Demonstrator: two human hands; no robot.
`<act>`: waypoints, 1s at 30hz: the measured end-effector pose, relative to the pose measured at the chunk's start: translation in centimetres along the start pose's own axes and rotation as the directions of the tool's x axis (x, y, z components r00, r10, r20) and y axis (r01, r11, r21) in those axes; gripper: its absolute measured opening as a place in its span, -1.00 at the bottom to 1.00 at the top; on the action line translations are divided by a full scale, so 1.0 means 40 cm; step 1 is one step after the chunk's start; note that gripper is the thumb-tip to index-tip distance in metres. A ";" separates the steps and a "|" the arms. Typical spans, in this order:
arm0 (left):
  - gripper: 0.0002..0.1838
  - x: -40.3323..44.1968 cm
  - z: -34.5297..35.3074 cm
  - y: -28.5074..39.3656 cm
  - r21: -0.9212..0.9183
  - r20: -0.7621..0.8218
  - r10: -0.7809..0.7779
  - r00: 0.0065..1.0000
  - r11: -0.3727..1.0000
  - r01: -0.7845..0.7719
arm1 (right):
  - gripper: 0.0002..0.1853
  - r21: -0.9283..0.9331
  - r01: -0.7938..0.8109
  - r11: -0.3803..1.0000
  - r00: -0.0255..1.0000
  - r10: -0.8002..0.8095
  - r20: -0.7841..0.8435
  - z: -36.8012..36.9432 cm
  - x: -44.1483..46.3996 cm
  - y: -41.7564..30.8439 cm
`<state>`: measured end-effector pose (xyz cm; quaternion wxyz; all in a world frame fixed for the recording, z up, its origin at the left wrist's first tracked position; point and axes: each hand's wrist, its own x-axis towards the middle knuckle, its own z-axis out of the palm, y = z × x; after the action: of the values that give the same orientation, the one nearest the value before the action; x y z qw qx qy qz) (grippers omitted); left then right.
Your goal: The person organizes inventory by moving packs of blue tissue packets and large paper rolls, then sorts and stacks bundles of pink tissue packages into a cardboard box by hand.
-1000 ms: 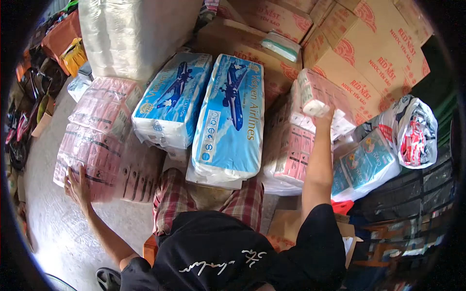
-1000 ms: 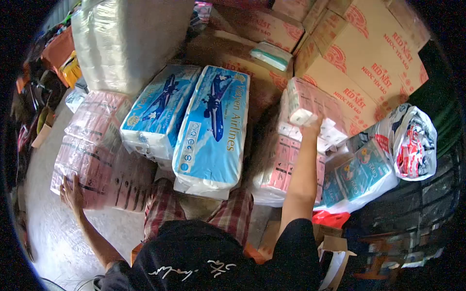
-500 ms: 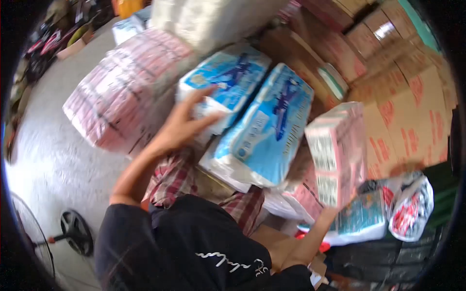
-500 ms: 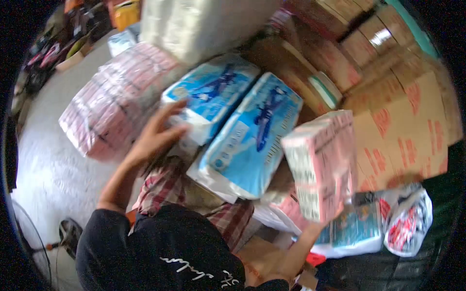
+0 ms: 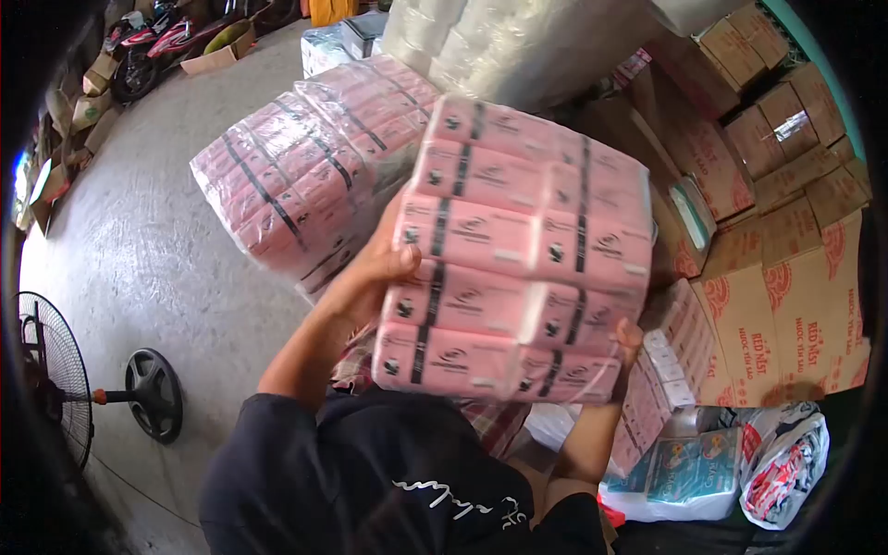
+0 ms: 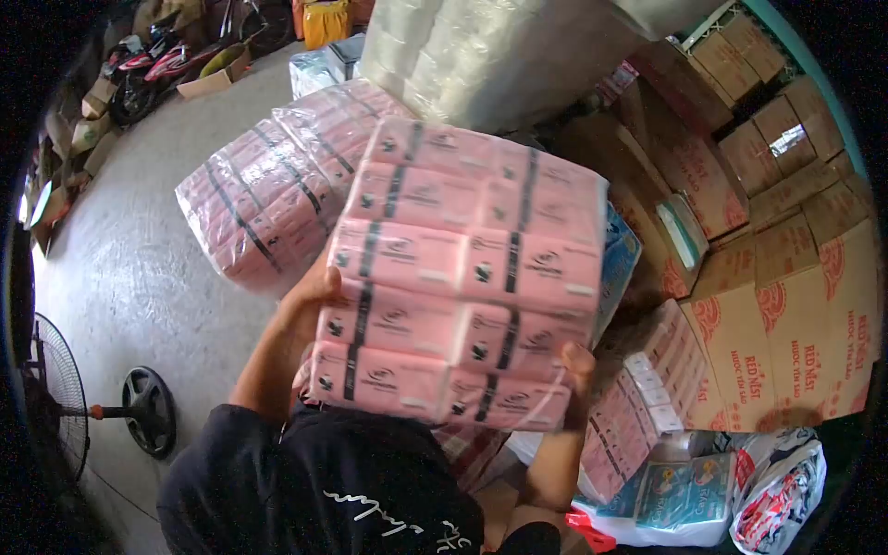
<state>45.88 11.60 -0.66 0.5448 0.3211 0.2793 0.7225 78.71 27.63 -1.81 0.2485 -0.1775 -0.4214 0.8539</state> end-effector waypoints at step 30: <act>-0.25 0.569 -0.527 0.090 0.156 -0.685 0.404 0.606 0.894 -0.420 | -0.68 -0.998 -0.017 0.063 0.778 -0.627 -0.053 0.035 0.150 0.082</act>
<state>22.93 31.56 -7.75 0.2192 0.0720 0.3755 0.8976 72.19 28.48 -4.22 0.3499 -0.4012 -0.8193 0.2129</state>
